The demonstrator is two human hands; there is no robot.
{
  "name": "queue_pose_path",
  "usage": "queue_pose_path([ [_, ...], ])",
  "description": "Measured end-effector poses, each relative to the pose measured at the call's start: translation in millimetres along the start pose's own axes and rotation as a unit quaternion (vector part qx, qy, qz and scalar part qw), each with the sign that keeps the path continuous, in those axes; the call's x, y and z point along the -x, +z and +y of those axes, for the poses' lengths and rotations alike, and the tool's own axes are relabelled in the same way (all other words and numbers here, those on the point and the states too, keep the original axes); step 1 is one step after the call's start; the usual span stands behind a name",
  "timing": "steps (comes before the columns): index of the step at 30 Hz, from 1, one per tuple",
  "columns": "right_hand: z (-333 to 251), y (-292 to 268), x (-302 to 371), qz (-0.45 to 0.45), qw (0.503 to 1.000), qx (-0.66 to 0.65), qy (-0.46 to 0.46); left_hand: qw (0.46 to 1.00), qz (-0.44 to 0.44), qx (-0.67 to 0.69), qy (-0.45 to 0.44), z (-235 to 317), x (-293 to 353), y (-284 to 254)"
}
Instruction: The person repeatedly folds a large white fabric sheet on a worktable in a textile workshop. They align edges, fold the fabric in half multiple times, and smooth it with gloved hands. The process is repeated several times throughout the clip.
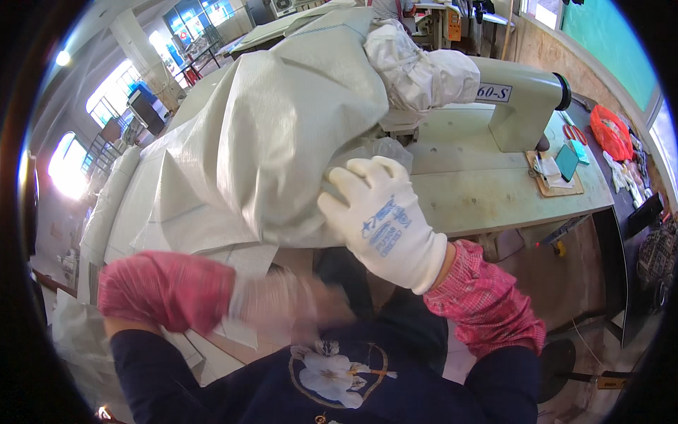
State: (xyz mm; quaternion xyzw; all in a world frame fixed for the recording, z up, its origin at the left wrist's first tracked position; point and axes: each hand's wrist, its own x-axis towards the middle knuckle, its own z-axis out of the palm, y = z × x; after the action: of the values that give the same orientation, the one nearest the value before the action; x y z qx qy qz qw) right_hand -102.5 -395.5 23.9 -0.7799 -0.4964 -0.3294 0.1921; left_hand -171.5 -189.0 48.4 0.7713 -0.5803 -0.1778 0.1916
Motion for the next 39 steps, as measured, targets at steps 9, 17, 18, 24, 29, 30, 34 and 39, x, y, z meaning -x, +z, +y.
queue_pose_path([
  [9,-36.8,120.4,76.9,-0.389,0.876,-0.273,0.076,0.849,-0.407,0.085,-0.327,-16.1,4.6,-10.3],
  [17,-37.6,55.6,92.3,-0.374,0.876,-0.277,0.131,0.878,-0.179,-0.290,-0.337,-147.8,-54.6,5.9],
  [18,-38.8,50.0,95.0,-0.339,0.880,-0.304,0.138,0.824,-0.286,-0.308,-0.381,-153.5,-43.9,23.0],
  [24,-26.2,37.3,104.9,0.022,0.689,-0.637,0.344,0.905,-0.068,-0.331,-0.260,-168.4,-22.5,66.5],
  [29,4.4,59.8,116.0,0.039,0.529,-0.532,0.660,0.947,0.076,-0.193,-0.245,-171.3,-27.5,60.1],
  [30,-6.8,72.5,121.0,-0.012,0.541,-0.477,0.693,0.957,0.092,-0.138,-0.239,-174.4,-27.6,62.8],
  [34,-31.6,125.9,132.3,-0.073,0.615,-0.474,0.626,0.959,0.085,-0.174,-0.205,-188.0,-24.9,83.1],
  [39,-42.2,138.3,141.7,0.045,0.575,-0.491,0.653,0.956,0.091,-0.231,-0.157,-184.4,-20.1,88.4],
])
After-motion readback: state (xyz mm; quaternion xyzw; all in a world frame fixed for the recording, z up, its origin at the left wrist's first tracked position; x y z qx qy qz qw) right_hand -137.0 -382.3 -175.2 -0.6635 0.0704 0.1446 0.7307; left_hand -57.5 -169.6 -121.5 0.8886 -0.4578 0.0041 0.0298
